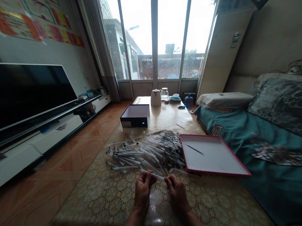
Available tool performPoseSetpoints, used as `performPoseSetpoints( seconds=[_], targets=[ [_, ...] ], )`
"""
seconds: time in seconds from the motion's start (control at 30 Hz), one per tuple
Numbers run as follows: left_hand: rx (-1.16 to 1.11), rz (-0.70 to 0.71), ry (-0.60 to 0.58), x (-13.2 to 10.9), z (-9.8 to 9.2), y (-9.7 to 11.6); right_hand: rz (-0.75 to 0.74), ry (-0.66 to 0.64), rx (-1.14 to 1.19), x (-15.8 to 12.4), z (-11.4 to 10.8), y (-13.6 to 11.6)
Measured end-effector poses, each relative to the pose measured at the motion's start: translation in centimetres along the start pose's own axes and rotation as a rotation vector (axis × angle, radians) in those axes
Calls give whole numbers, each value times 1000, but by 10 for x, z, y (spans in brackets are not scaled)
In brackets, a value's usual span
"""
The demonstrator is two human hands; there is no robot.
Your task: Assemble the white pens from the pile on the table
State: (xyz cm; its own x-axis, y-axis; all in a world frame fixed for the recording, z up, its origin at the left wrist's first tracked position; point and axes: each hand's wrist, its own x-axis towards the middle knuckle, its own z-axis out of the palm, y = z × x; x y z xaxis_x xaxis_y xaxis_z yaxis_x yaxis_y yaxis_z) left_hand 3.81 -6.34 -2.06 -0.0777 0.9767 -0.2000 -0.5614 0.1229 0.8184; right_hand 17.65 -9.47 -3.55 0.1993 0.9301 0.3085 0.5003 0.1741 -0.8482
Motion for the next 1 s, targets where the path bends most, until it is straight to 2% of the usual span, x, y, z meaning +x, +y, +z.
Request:
performPoseSetpoints(
  seconds=[0.43, 1.0],
  targets=[
    [-8, 24, -15, 2, -1, 0, -68, -12, -170, 0, 9, 7],
    [6, 28, -2, 2, -2, 1, -60, -3, -140, 0, 6, 1]
  ],
)
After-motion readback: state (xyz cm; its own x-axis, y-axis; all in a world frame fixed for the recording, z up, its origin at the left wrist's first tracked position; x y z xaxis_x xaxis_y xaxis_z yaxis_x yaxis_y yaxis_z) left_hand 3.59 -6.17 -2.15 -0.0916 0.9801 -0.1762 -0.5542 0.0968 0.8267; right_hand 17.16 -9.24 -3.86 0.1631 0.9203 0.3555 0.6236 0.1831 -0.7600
